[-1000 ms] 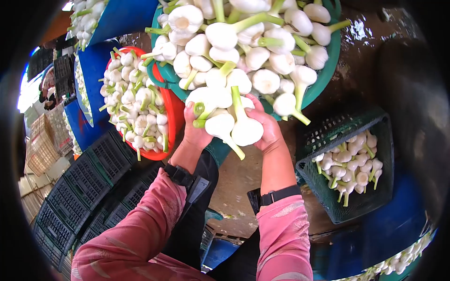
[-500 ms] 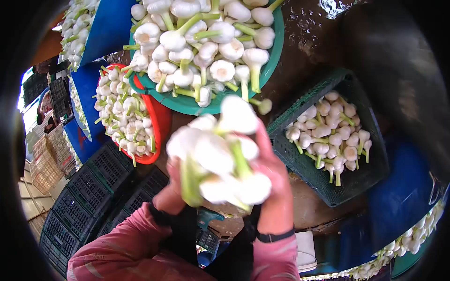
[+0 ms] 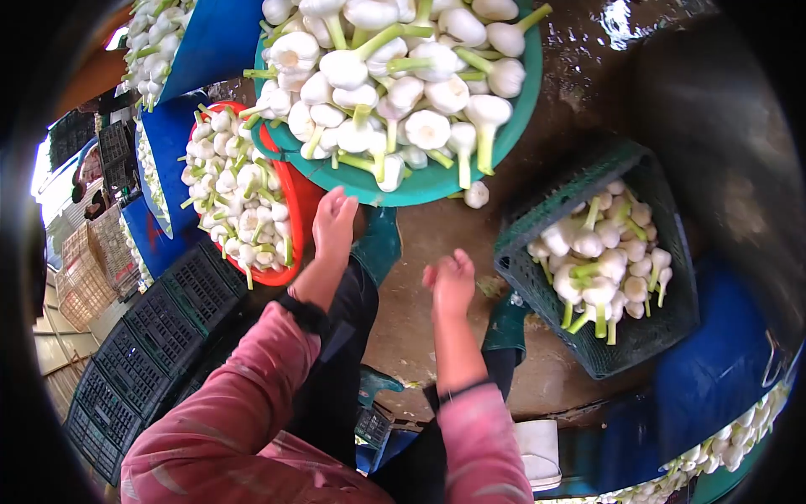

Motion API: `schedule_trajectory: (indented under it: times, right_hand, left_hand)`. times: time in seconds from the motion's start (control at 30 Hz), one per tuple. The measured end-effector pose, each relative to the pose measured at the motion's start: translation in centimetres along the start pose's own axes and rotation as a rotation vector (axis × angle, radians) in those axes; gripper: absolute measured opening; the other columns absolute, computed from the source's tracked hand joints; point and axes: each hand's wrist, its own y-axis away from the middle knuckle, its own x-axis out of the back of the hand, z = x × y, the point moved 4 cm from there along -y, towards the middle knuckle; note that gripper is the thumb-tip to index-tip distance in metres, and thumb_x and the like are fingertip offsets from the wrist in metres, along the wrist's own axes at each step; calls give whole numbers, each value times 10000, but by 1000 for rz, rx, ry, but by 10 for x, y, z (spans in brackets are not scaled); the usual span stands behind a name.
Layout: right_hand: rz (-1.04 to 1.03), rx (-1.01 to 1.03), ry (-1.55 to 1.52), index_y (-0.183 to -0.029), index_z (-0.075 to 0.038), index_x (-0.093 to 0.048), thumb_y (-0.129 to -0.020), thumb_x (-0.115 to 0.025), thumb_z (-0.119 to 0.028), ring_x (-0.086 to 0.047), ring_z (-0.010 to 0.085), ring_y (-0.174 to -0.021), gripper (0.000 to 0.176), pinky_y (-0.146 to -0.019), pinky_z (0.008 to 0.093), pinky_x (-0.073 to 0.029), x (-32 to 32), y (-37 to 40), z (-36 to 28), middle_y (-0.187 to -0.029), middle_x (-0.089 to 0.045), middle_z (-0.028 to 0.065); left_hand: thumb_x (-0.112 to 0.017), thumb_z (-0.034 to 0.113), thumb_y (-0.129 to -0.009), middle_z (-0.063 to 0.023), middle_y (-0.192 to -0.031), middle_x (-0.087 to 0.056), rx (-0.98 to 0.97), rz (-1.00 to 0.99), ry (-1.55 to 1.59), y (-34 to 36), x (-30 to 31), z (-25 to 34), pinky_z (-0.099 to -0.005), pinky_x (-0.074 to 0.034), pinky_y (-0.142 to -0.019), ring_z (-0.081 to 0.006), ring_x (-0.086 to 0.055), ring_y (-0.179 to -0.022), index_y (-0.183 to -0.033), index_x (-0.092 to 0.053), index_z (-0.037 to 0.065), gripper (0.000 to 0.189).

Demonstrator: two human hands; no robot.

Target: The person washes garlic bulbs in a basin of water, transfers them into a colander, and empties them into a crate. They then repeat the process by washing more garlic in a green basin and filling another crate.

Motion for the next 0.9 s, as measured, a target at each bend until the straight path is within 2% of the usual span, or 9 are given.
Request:
schedule_trajectory:
  times: [0.07,0.13,0.23,0.37,0.43,0.5,0.53,0.6,0.9]
  right_hand:
    - [394,407,577,-1174,-63,-299,-713,-533,-112,-545,212,-754,519,-583,313,-451,-2,-107,23,-889,-508,120]
    - [509,226,622,-1214,-92,-296,-723,-560,-215,-409,305,-1010,571,-848,341,-336,-36,-128,-7,-1072,-399,194]
    - [542,244,354,-1119,-133,-427,-710,-549,-330,-412,324,-1001,471,-810,381,-353,-37,-189,-12,-1073,-396,221]
    - [502,570,652,-1006,-23,-445,-675,-584,-160,-464,304,-890,384,-750,359,-376,-31,-156,-22,-965,-470,169]
    - [256,759,319,-992,-12,-437,-626,-614,-68,-454,222,-831,410,-721,329,-386,-23,-105,-12,-950,-460,117]
    - [309,1040,626,-1057,-7,-399,-622,-581,6,-436,170,-861,472,-804,280,-370,-32,-11,-39,-979,-418,86]
    - [86,886,303,-1092,4,-391,-651,-563,-42,-416,209,-963,476,-846,307,-349,-35,9,-47,-1049,-417,120]
    - [8,1070,758,-1137,44,-341,-679,-578,-92,-382,304,-1050,533,-872,353,-334,-71,31,-113,-1147,-359,208]
    - [383,1284,1610,-1182,16,-328,-779,-429,-412,-150,436,-1161,596,-956,431,-158,-118,-41,-174,-1268,-141,289]
  left_hand:
    - [-604,229,-693,-166,-993,-507,202,-196,106,-26,-27,3,-280,-406,-746,-212,-521,-875,-1122,-388,-28,545]
    - [-619,290,-656,-168,-1000,-488,180,-321,-43,-43,-61,-20,-297,-395,-758,-237,-506,-880,-1162,-326,-10,657]
    - [-618,287,-628,-190,-990,-470,303,-260,18,-43,-82,-10,-316,-380,-765,-255,-482,-878,-1190,-143,12,786]
    - [-614,233,-617,-147,-1013,-462,613,-133,670,-64,-92,-21,-303,-382,-757,-209,-473,-866,-1211,-152,22,781]
    - [-625,201,-617,-137,-1017,-462,432,-142,470,-65,-96,-24,-298,-382,-751,-194,-474,-863,-1228,-172,19,782]
    - [-649,150,-589,-140,-1029,-465,477,-272,532,-61,-94,-10,-279,-392,-735,-175,-475,-872,-1249,-189,3,817]
    - [-630,99,-602,-120,-1062,-457,605,-306,601,-65,-95,-20,-310,-409,-719,-180,-479,-902,-1239,-228,63,754]
    - [-578,71,-651,-81,-1099,-444,649,-505,870,-66,-89,-22,-370,-409,-751,-199,-471,-957,-1211,-281,149,639]
    - [-493,411,-764,-77,-1163,-421,720,-705,1478,-52,-99,0,-485,-333,-868,-262,-411,-1067,-1172,-354,129,515]
